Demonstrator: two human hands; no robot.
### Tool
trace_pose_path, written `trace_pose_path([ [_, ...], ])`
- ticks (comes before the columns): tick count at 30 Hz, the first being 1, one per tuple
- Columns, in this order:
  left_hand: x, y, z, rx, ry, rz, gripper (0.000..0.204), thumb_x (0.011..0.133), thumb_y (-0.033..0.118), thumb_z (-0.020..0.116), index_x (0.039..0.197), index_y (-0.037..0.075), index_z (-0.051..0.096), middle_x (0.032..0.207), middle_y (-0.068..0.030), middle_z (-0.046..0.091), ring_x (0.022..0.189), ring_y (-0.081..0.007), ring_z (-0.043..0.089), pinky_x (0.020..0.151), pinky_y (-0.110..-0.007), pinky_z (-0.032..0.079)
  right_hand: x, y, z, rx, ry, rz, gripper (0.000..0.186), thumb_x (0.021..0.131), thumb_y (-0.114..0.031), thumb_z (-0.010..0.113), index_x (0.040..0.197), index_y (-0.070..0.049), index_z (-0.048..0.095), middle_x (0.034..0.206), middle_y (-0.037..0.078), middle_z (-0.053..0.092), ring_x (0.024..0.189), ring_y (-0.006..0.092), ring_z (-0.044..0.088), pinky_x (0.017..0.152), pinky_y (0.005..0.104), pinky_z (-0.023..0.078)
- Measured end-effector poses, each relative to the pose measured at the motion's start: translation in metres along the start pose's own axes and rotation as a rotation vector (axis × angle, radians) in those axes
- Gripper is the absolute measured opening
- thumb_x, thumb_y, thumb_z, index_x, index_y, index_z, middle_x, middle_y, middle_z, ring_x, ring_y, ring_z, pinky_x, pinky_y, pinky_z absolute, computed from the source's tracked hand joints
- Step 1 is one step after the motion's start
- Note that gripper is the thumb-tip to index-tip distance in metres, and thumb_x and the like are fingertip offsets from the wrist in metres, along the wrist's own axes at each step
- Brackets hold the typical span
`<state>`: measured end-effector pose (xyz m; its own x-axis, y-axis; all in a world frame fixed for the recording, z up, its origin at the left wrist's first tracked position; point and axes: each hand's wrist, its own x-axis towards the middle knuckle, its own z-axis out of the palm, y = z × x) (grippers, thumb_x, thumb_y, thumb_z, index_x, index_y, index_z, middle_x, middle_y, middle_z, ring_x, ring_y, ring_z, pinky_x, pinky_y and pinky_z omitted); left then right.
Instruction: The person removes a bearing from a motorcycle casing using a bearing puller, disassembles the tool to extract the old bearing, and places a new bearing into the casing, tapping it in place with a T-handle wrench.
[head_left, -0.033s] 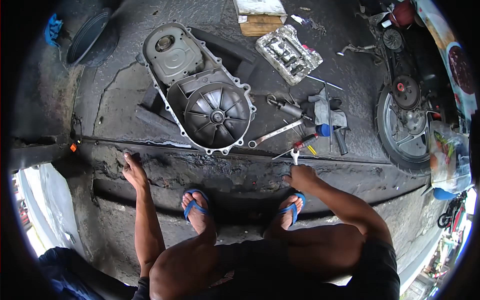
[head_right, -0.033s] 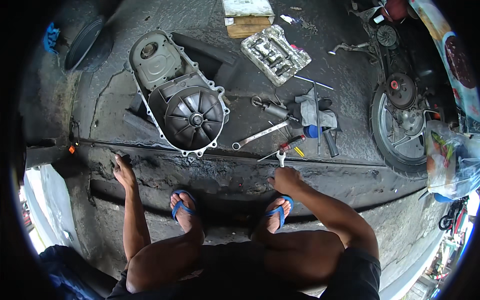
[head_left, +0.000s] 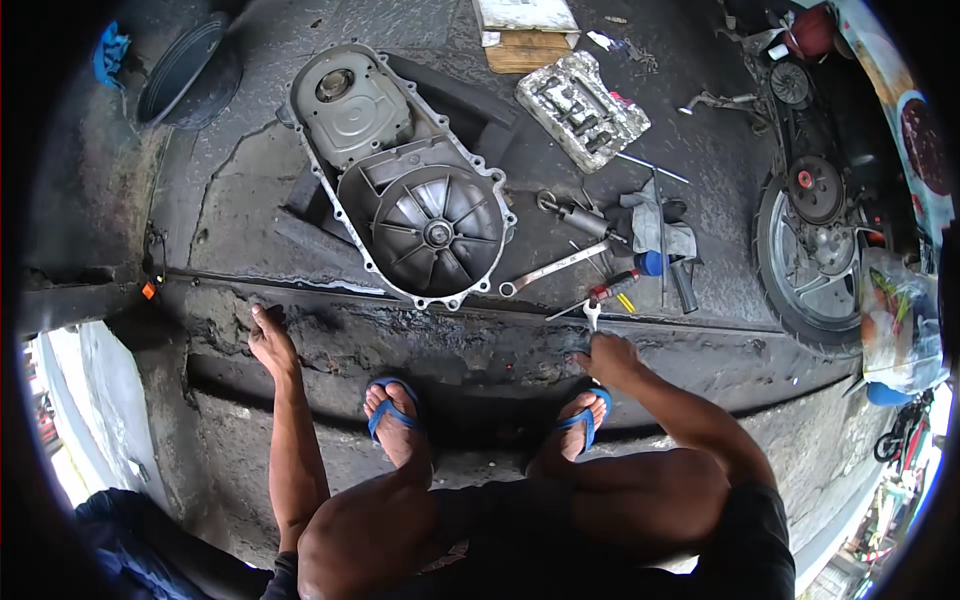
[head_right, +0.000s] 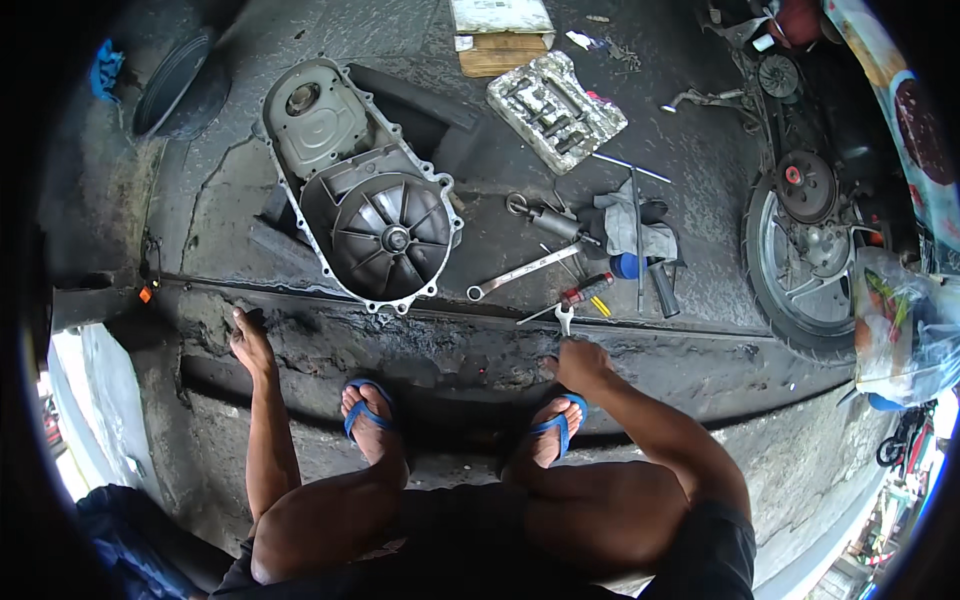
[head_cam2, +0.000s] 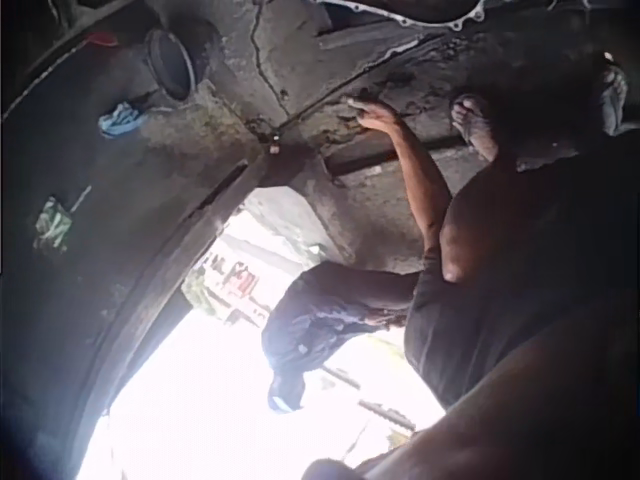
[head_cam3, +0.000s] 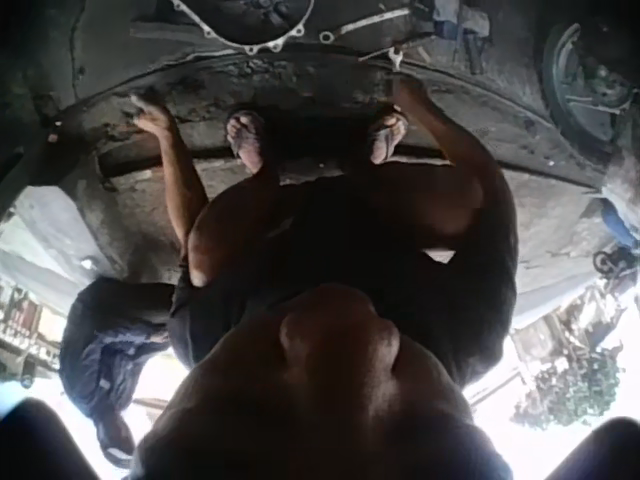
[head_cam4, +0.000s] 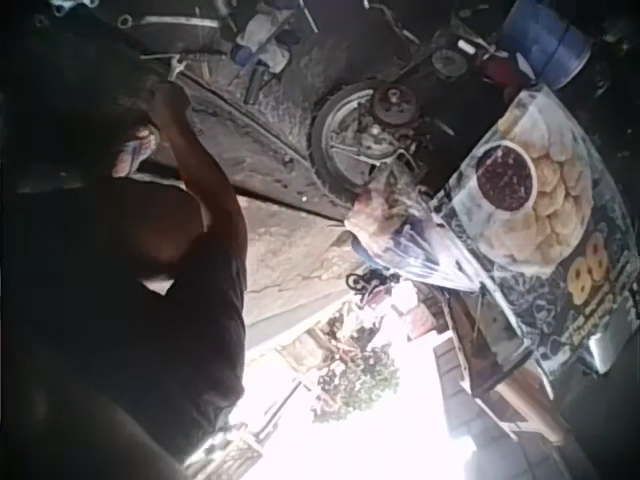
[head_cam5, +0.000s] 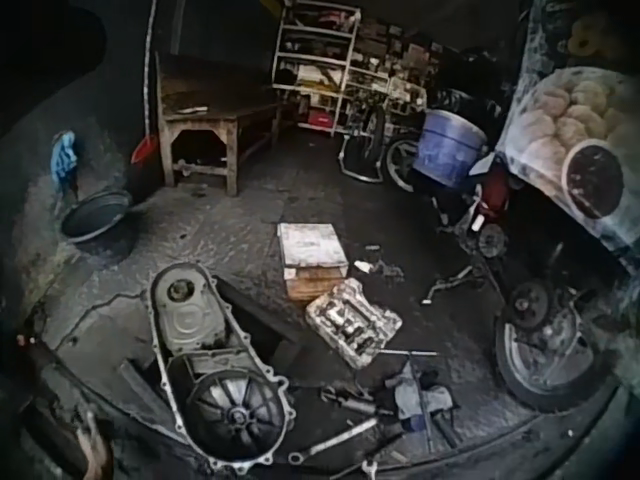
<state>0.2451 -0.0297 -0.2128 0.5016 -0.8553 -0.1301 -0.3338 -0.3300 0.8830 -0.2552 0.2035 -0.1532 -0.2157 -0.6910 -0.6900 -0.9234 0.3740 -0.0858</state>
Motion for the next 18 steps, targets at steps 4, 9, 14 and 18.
trace_pose_path([
  [4,-0.005,-0.001,0.01,0.008,-0.026,0.09,0.039,0.099,0.027,0.059,0.102,-0.011,0.069,0.09,-0.0126,0.072,0.085,-0.0179,0.066,0.082,-0.03,0.051,-0.01,0.022,0.057,0.09,0.197,0.194,0.051,0.087,-0.045,0.067,0.104,0.003,0.062,0.087,0.028,0.069,0.085,0.0451,0.069,0.075,0.0523,0.055],
  [9,-0.007,0.034,0.023,0.116,-0.112,0.103,0.038,0.098,0.029,0.061,0.087,-0.007,0.069,0.077,-0.0082,0.069,0.073,-0.0115,0.059,0.071,-0.028,0.047,-0.01,0.028,0.085,0.145,0.335,0.267,0.038,0.09,-0.035,0.065,0.1,0.001,0.059,0.081,0.027,0.068,0.075,0.0448,0.069,0.067,0.0528,0.055],
  [14,-0.022,0.055,0.035,0.051,-0.137,0.159,0.041,0.097,0.033,0.061,0.086,-0.006,0.069,0.075,-0.0079,0.069,0.07,-0.0107,0.057,0.07,-0.028,0.047,-0.002,0.028,0.054,0.108,0.416,0.182,0.029,0.09,-0.027,0.063,0.101,-0.001,0.059,0.076,0.027,0.067,0.073,0.0454,0.068,0.066,0.0537,0.055],
  [18,-0.025,0.046,0.048,0.02,-0.198,0.169,0.041,0.097,0.034,0.061,0.086,-0.004,0.069,0.072,-0.0034,0.065,0.066,-0.0086,0.052,0.064,-0.027,0.043,0.017,0.06,-0.018,-0.014,0.612,0.142,0.029,0.09,-0.028,0.063,0.102,-0.002,0.059,0.07,0.024,0.067,0.068,0.0441,0.068,0.061,0.0539,0.054],
])
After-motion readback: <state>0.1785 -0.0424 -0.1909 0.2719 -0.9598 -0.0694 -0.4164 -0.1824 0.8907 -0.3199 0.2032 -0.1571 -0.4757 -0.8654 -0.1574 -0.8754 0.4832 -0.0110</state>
